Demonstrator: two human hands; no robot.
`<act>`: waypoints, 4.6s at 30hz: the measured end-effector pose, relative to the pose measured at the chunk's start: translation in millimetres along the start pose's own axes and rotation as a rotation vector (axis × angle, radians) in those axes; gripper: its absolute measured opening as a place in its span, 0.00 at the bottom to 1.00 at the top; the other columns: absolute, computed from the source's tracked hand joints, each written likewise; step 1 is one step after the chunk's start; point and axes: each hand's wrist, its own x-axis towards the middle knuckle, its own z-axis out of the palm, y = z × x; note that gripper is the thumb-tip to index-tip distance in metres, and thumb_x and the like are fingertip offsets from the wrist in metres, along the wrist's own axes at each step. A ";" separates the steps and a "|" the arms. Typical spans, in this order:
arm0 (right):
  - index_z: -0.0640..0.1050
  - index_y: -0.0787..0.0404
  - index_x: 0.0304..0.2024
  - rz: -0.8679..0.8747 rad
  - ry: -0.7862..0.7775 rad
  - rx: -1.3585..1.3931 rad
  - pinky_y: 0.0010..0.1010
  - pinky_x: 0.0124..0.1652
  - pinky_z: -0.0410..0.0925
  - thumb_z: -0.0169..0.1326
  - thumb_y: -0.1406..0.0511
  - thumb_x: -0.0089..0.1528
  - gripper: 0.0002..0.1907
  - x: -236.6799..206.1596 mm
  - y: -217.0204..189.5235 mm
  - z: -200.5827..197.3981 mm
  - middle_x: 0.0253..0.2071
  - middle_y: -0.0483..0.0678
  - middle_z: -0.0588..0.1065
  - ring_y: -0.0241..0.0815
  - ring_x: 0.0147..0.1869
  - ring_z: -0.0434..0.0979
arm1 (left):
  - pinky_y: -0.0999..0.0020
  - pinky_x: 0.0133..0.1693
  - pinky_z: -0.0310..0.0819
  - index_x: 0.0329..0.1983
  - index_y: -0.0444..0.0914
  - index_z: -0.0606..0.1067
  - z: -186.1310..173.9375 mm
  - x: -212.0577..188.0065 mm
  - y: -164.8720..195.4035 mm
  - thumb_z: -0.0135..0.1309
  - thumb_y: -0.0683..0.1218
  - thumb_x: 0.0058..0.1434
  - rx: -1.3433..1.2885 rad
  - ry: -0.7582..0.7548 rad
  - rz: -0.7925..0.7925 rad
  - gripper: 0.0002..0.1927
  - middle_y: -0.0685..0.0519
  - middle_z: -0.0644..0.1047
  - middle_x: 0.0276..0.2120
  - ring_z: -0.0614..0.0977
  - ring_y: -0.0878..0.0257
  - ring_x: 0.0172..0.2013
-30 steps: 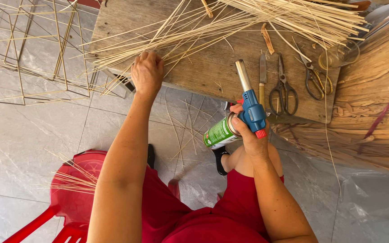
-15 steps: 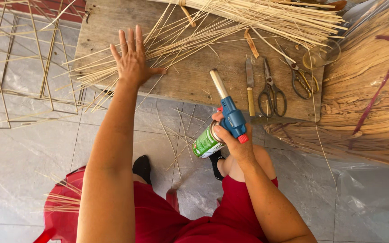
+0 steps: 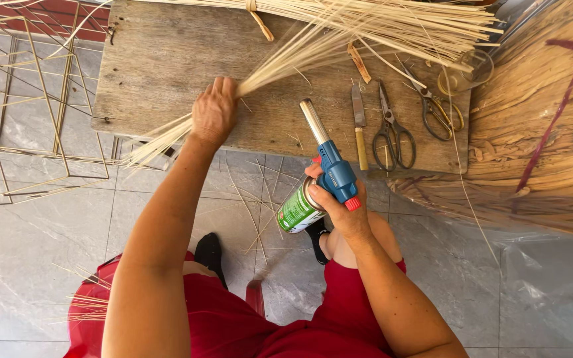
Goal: The person trims and aligns thin bamboo sticks using a knife, then uses a blowtorch to heat individual sticks. The person works on a tiled floor with a wooden table nearby, handling the sticks one at a time.
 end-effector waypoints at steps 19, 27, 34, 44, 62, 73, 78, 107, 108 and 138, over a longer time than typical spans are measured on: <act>0.78 0.62 0.50 -0.071 -0.018 -0.001 0.43 0.66 0.66 0.62 0.66 0.61 0.16 -6.5 -3.2 -13.6 0.53 0.55 0.79 0.48 0.66 0.76 | 0.58 0.35 0.77 0.46 0.40 0.80 3.2 47.2 34.8 0.53 0.53 0.70 -0.702 -0.581 -0.308 0.13 0.49 0.79 0.25 0.81 0.59 0.27; 0.78 0.59 0.49 -0.060 -0.020 -0.036 0.44 0.65 0.68 0.62 0.65 0.61 0.14 -5.2 -5.3 -14.3 0.51 0.52 0.80 0.48 0.65 0.77 | 0.52 0.40 0.77 0.44 0.42 0.84 14.9 41.4 43.5 0.60 0.53 0.65 -0.525 -0.314 -0.232 0.12 0.43 0.82 0.33 0.84 0.49 0.35; 0.77 0.60 0.50 0.014 0.039 0.019 0.40 0.62 0.69 0.62 0.66 0.60 0.15 -9.0 -2.6 -14.5 0.53 0.52 0.79 0.45 0.61 0.78 | 0.54 0.38 0.77 0.46 0.46 0.83 7.6 42.1 33.8 0.63 0.49 0.58 -0.234 0.017 -0.227 0.12 0.45 0.80 0.36 0.82 0.48 0.36; 0.77 0.64 0.48 -0.067 0.108 -0.002 0.38 0.60 0.71 0.62 0.69 0.61 0.13 -4.5 -4.8 -20.4 0.49 0.53 0.79 0.44 0.57 0.80 | 0.57 0.42 0.74 0.42 0.40 0.74 -21.5 -28.3 62.0 0.67 0.47 0.64 -0.294 0.116 0.008 0.12 0.48 0.74 0.38 0.76 0.53 0.41; 0.77 0.63 0.48 -0.003 0.129 0.029 0.35 0.56 0.73 0.62 0.68 0.61 0.13 -4.1 -9.1 -17.6 0.49 0.54 0.79 0.41 0.55 0.79 | 0.68 0.34 0.79 0.36 0.39 0.80 -29.4 -7.6 37.8 0.62 0.46 0.63 -0.787 -0.104 -0.419 0.05 0.56 0.83 0.27 0.84 0.68 0.28; 0.77 0.63 0.48 -0.023 0.133 0.021 0.37 0.60 0.71 0.62 0.68 0.61 0.13 -5.0 -7.6 -16.2 0.50 0.55 0.80 0.42 0.57 0.80 | 0.66 0.34 0.78 0.33 0.43 0.83 -41.2 -12.3 41.9 0.64 0.45 0.61 -0.509 0.070 -0.366 0.03 0.54 0.83 0.32 0.84 0.65 0.29; 0.77 0.63 0.48 -0.021 0.147 -0.003 0.37 0.59 0.72 0.62 0.68 0.61 0.13 -5.3 -6.0 -16.0 0.49 0.54 0.80 0.42 0.55 0.80 | 0.73 0.34 0.80 0.36 0.40 0.82 -49.9 -7.5 42.3 0.60 0.44 0.64 -0.785 -0.012 -0.401 0.04 0.56 0.84 0.29 0.85 0.70 0.29; 0.79 0.64 0.43 -0.052 -0.132 0.211 0.43 0.60 0.71 0.61 0.66 0.59 0.11 -23.8 -13.0 -17.6 0.46 0.55 0.79 0.46 0.55 0.80 | 0.79 0.26 0.71 0.44 0.36 0.83 -166.8 -122.3 88.1 0.61 0.42 0.65 -1.002 0.034 -0.515 0.06 0.59 0.78 0.24 0.75 0.75 0.23; 0.79 0.64 0.43 -0.054 -0.117 0.200 0.43 0.60 0.71 0.61 0.66 0.59 0.11 -22.7 -13.0 -17.6 0.46 0.55 0.80 0.46 0.55 0.80 | 0.79 0.26 0.71 0.44 0.36 0.83 -167.7 -123.1 86.3 0.61 0.42 0.65 -0.999 0.030 -0.512 0.07 0.59 0.78 0.24 0.74 0.75 0.23; 0.77 0.64 0.44 -0.114 0.031 0.244 0.43 0.62 0.70 0.58 0.64 0.62 0.11 -4.0 -13.7 -29.8 0.48 0.50 0.76 0.44 0.54 0.78 | 0.79 0.25 0.68 0.43 0.36 0.83 -183.5 -135.6 70.9 0.61 0.42 0.65 -1.026 -0.038 -0.511 0.06 0.59 0.76 0.22 0.72 0.76 0.23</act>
